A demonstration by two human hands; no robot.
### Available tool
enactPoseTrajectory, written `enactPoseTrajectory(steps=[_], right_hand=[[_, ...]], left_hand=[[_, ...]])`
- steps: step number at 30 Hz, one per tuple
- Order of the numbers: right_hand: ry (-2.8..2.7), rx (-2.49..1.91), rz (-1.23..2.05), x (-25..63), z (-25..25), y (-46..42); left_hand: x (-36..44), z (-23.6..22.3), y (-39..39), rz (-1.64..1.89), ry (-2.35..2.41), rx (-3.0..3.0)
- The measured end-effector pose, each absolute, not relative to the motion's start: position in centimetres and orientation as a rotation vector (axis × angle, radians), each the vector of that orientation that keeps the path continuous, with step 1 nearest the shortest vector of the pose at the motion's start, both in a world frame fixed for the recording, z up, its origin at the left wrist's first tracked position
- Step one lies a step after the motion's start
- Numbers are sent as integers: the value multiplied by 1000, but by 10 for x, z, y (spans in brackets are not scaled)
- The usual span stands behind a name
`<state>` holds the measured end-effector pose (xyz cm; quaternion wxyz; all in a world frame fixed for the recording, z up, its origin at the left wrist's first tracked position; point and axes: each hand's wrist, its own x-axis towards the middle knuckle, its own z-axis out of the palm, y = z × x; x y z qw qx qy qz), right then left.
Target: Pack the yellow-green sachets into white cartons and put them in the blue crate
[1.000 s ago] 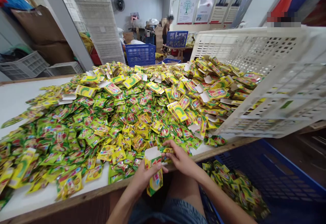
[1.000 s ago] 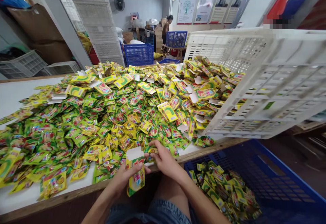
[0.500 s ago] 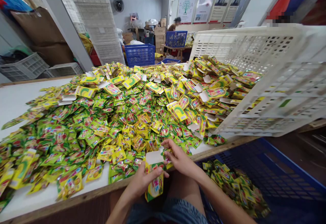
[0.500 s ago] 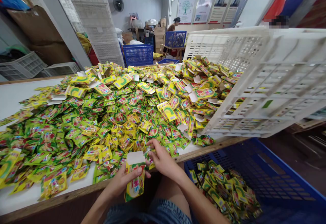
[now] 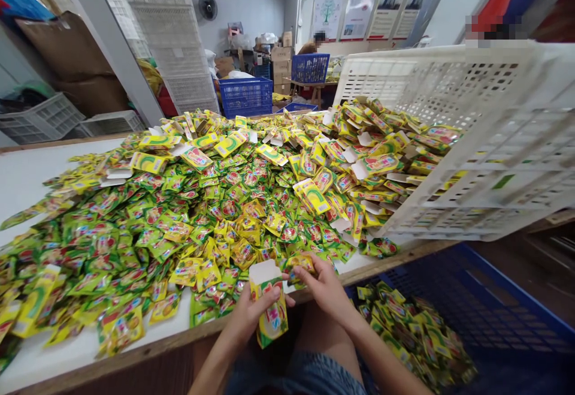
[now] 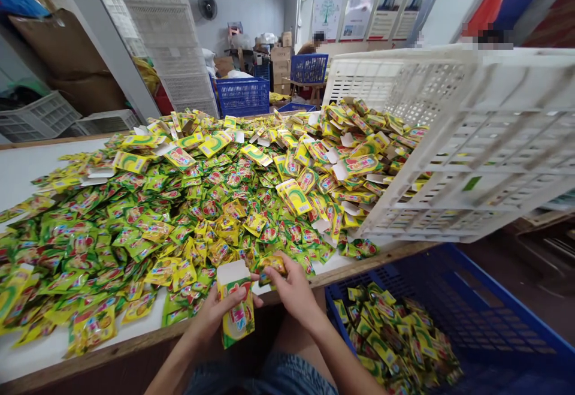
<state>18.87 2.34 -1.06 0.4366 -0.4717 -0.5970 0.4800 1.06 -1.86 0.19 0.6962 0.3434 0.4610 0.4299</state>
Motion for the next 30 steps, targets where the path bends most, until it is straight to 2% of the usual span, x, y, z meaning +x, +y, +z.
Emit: enactPoseTrajectory(steps=[5,11,16,22,27,30], right_hand=[[-1409,-1092,1189,184,18,32],[-2099,-995,849,168,43,30],[-2422,-1035,739,167,48,23],[-2129,-1001,956,170,55,27],[-2194,-1026,555,164,45,25],[-2271,-1042,505,160,36,19]], left_hand=[[13,0,-15,964,1044,769],[16,5,-17,927,996,842],[21,4,-20,929,1068,784],[16,4,-10,938,1010,900],[12,-15,3,1078,1148,953],[7,-24,10,1109,1167,1044]])
